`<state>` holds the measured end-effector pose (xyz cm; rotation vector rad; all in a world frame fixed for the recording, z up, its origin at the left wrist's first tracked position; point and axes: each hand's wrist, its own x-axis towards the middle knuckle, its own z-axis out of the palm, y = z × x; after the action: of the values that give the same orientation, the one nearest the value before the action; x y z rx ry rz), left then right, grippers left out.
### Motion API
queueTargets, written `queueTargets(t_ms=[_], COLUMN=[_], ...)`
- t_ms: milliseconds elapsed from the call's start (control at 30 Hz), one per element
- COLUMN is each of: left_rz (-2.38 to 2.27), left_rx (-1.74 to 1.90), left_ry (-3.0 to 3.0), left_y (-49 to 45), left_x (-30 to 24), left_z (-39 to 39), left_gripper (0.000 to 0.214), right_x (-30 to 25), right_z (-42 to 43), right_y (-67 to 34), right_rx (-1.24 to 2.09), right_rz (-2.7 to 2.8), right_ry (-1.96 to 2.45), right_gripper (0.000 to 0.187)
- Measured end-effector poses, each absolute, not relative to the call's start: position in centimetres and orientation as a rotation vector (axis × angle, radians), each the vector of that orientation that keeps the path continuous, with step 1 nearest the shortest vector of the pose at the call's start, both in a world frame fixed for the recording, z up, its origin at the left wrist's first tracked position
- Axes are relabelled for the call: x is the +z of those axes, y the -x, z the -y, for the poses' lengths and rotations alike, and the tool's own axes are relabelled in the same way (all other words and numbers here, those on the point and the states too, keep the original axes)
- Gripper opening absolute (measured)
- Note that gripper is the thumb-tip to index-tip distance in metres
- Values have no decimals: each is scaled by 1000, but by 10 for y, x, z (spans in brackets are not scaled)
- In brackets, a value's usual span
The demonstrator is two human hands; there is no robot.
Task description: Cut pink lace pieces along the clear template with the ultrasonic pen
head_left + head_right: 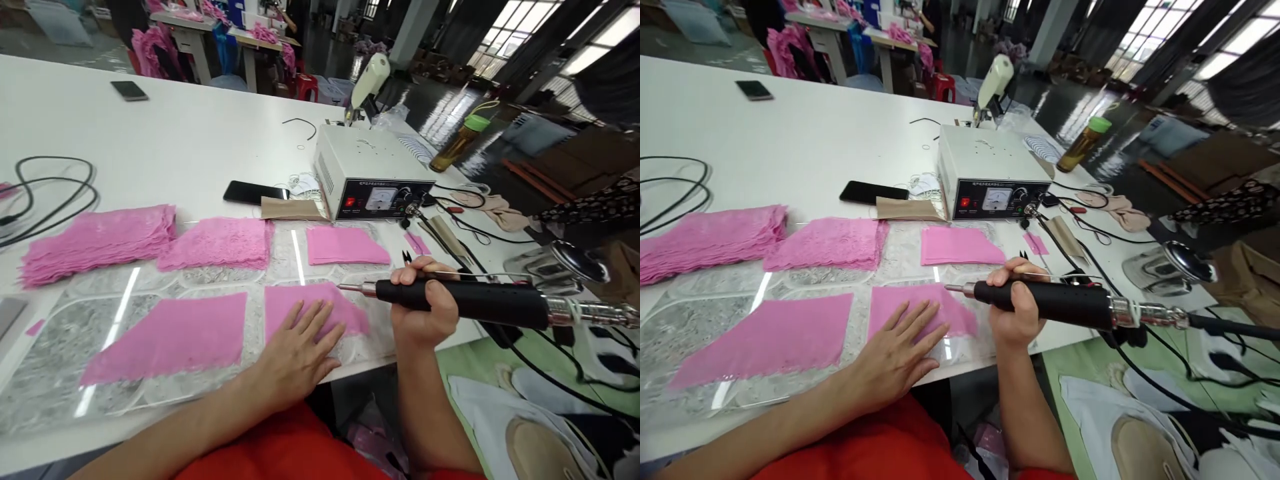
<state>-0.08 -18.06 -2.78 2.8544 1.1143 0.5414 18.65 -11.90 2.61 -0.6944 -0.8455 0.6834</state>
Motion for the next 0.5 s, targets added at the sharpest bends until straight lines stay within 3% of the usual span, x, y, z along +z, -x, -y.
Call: queueTargets(t_ms=[500], left_rz=[-906], left_rx=[437], left_ry=[-2942], left_y=[-36], left_x=[-18], left_z=[180], left_gripper=[47], right_x=[15], right_z=[154], right_y=[-245], right_rx=[569], right_rz=[762], right_ry=[771], right_gripper=[15])
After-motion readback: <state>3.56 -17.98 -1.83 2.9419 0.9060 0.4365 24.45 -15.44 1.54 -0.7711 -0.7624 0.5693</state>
